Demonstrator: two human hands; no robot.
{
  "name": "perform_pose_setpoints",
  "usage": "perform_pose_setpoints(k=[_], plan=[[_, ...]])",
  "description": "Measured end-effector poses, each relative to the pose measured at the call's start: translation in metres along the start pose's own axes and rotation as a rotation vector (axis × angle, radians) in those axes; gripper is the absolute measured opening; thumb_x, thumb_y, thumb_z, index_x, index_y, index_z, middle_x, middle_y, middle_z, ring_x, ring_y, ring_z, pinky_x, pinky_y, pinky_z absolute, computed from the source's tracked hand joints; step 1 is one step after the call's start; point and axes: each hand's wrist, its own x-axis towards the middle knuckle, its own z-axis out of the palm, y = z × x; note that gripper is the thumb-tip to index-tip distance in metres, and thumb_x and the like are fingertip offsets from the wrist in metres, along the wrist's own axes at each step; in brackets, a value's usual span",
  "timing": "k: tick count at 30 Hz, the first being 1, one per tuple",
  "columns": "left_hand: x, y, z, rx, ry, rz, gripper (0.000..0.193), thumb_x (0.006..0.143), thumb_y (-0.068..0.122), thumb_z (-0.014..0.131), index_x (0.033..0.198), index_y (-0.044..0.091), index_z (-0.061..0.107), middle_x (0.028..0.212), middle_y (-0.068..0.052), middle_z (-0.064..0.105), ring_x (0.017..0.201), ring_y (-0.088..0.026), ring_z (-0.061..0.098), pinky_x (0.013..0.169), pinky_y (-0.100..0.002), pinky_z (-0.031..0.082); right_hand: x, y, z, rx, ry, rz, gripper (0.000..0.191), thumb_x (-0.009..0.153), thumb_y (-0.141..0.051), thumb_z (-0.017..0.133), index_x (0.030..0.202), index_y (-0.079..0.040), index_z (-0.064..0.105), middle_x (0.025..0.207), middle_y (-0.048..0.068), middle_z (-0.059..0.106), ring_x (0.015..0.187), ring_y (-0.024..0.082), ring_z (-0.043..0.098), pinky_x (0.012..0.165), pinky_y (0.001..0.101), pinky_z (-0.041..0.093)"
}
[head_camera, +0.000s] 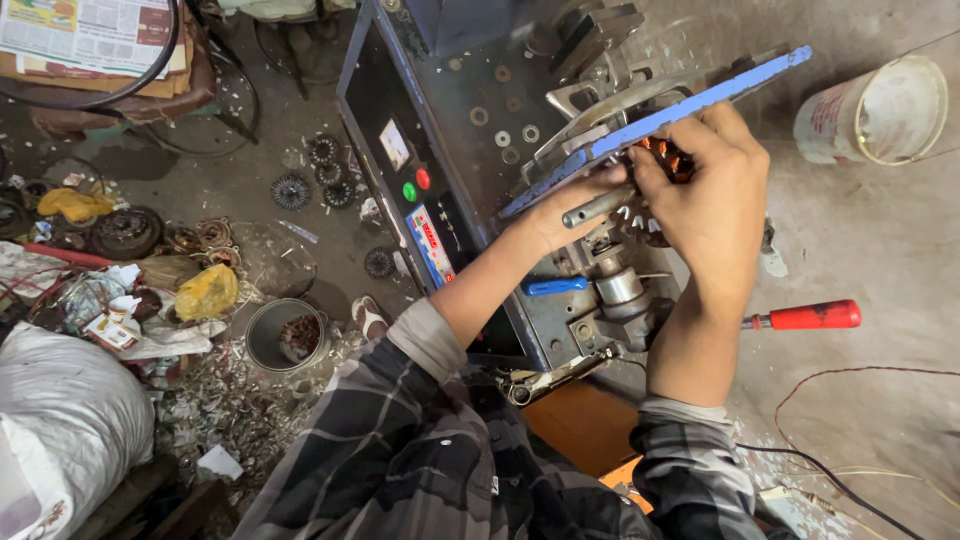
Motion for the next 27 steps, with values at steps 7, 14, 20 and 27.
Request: perform_pose_setpoints(k=[7, 14, 20, 27], plan=[[-0.005, 0.002, 0.005, 0.016, 0.035, 0.069, 0.041, 0.089, 0.019, 0.084, 0.125, 0.011, 0.066, 0.119, -0.001, 0.068, 0.113, -0.016, 0.063, 0.096, -0.034, 0.056, 0.0, -0.004, -0.001, -0.001, -0.005, 0.001, 0.025, 0.088, 0.004, 0.083, 0.111, 0.001, 0.074, 0.108, 0.014, 0.067, 0.096, 0.029, 0.07, 0.085, 0.0359, 0.055], [-0.013, 0.008, 0.022, 0.035, 0.019, 0.089, 0.036, 0.094, 0.017, 0.081, 0.126, 0.01, 0.066, 0.119, -0.001, 0.067, 0.114, -0.015, 0.063, 0.095, -0.033, 0.056, -0.003, -0.012, -0.001, 0.006, -0.005, -0.003, 0.026, 0.088, 0.003, 0.083, 0.112, 0.001, 0.073, 0.109, 0.014, 0.068, 0.096, 0.029, 0.07, 0.085, 0.0356, 0.055], [-0.023, 0.011, 0.021, 0.066, -0.045, 0.035, 0.041, 0.093, 0.015, 0.083, 0.13, 0.012, 0.064, 0.123, -0.001, 0.066, 0.115, -0.015, 0.062, 0.097, -0.031, 0.053, -0.007, -0.021, 0.0, -0.001, -0.004, -0.008, 0.028, 0.087, 0.003, 0.082, 0.114, -0.001, 0.074, 0.107, 0.015, 0.068, 0.094, 0.029, 0.07, 0.084, 0.0354, 0.055], [-0.03, 0.012, 0.022, 0.037, -0.015, 0.12, 0.041, 0.092, 0.018, 0.082, 0.128, 0.01, 0.064, 0.122, -0.002, 0.066, 0.117, -0.016, 0.062, 0.099, -0.035, 0.054, -0.012, -0.031, 0.003, -0.014, 0.003, 0.003, 0.028, 0.086, 0.002, 0.082, 0.112, -0.001, 0.074, 0.102, 0.015, 0.068, 0.091, 0.029, 0.07, 0.081, 0.0352, 0.055]])
